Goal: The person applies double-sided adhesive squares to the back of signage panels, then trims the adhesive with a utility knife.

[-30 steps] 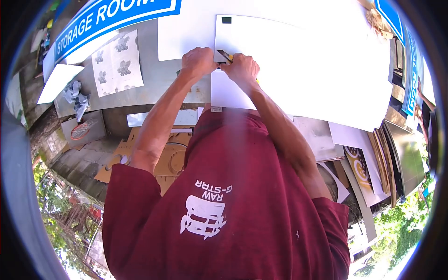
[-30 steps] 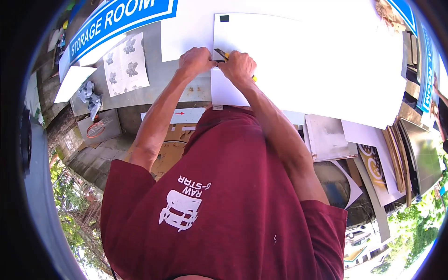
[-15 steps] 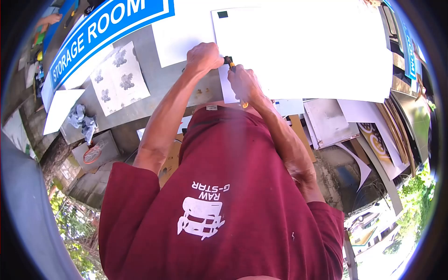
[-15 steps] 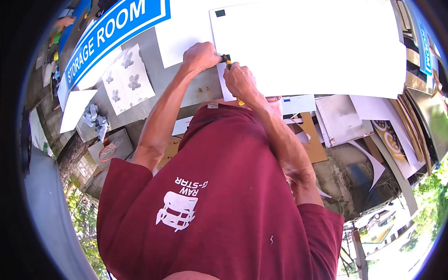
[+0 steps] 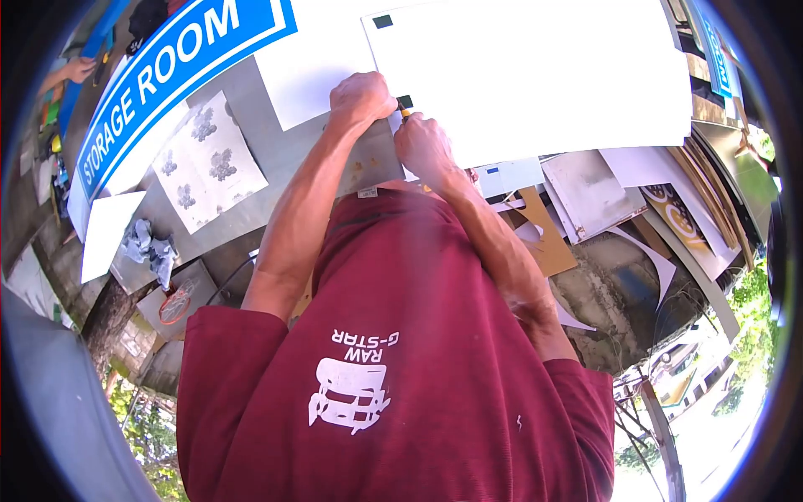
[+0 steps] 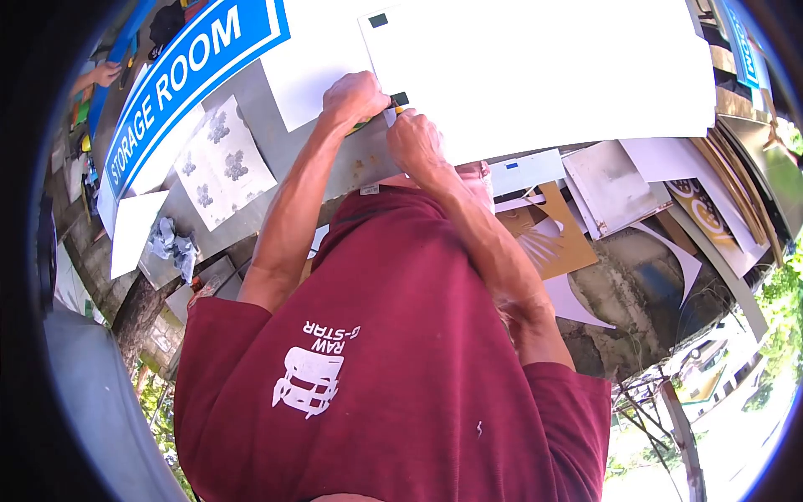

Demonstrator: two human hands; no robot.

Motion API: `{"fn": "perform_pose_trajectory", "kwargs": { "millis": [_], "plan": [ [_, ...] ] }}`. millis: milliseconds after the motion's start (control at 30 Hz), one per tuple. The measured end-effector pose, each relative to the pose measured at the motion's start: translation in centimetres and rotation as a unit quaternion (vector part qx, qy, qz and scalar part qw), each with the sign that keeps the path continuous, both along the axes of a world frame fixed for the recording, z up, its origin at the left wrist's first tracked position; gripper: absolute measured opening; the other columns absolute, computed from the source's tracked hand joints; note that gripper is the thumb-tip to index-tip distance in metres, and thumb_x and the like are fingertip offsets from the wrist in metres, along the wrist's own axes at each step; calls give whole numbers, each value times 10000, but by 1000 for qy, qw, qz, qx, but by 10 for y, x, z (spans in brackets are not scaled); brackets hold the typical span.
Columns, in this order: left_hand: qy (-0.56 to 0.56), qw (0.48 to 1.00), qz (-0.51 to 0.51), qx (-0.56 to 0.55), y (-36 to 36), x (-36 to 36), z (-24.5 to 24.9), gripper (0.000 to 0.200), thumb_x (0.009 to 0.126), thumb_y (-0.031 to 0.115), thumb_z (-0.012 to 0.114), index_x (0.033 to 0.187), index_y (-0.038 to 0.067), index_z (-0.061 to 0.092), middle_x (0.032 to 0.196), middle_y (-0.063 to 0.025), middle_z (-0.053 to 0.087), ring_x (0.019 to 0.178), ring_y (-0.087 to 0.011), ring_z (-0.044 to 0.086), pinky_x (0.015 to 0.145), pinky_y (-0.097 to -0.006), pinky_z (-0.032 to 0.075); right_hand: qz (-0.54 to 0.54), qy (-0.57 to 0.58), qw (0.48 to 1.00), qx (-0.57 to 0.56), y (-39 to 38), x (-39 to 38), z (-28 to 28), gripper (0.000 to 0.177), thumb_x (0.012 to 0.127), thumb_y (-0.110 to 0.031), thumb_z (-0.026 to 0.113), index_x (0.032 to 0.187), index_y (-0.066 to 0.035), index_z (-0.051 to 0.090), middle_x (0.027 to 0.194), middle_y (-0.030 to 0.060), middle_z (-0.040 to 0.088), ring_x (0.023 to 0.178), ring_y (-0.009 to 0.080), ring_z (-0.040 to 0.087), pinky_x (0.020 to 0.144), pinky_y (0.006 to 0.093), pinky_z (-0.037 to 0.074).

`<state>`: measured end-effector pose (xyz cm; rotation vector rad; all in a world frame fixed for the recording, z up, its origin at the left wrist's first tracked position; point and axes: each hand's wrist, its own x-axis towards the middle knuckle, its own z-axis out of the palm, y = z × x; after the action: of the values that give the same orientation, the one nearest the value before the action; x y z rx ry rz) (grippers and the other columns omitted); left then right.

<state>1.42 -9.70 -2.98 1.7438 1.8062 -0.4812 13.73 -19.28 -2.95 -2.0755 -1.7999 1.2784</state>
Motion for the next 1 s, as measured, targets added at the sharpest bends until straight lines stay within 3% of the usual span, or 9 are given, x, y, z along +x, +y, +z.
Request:
{"fn": "perform_pose_trajectory", "kwargs": {
  "millis": [167,300,400,533,667,767,867,933,1000],
  "plan": [
    [-38,999,-15,-37,4,-6,2,278,776,339,688,809,70,751,606,-103,651,595,-239,646,653,-387,517,101,26,994,-30,-20,28,-3,295,906,-156,499,962,121,587,867,361,661,857,516,667,791,556,531],
    [-106,989,15,-101,9,-22,24,310,798,376,702,812,71,749,569,-94,605,469,-189,546,541,-353,459,-84,31,996,-16,-5,43,16,424,943,-339,576,992,79,622,847,333,672,853,507,665,789,551,519],
    [-128,987,31,-97,9,-47,33,336,807,425,703,877,101,759,564,-60,604,508,-180,579,590,-351,490,-93,33,995,20,19,42,14,463,905,-377,634,996,77,636,824,310,676,830,499,665,789,542,517],
    [-249,964,34,-89,-8,-69,50,390,866,434,698,904,50,753,636,-63,633,498,-163,554,558,-327,475,-52,-70,996,-23,44,17,-3,478,877,-476,695,901,1,683,721,174,696,716,328,707,717,434,547],
    [-351,930,90,-70,-33,-74,61,384,885,362,738,1093,39,733,713,-33,657,554,-114,522,526,-296,448,-5,-114,993,25,47,11,-2,485,870,-487,706,934,-7,713,768,160,701,756,279,701,741,424,528],
    [-395,907,131,-57,-42,-68,63,367,891,337,749,1132,61,725,710,-9,632,585,-106,530,525,-278,436,-185,279,942,-35,37,26,15,392,845,-358,773,937,20,727,786,109,702,689,195,670,604,384,519],
    [-409,902,136,-41,-48,-52,68,321,896,304,745,1116,70,732,706,-18,626,628,-126,551,584,-297,455,-255,407,870,-111,30,37,57,348,846,-315,781,930,18,725,724,47,659,640,99,602,537,291,486],
    [-407,905,120,-33,-49,-40,64,312,893,295,747,1104,65,732,706,-23,632,645,-137,554,617,-317,464,-243,383,885,-103,24,46,69,270,840,-253,783,950,-10,737,711,34,656,610,91,590,548,261,481],
    [-411,908,88,1,-50,-27,63,284,893,279,746,1075,60,737,713,-26,646,638,-130,554,607,-321,453,-221,351,908,-54,19,54,60,295,835,-262,759,968,-1,727,710,38,605,572,108,570,411,252,459]
  ]
}}
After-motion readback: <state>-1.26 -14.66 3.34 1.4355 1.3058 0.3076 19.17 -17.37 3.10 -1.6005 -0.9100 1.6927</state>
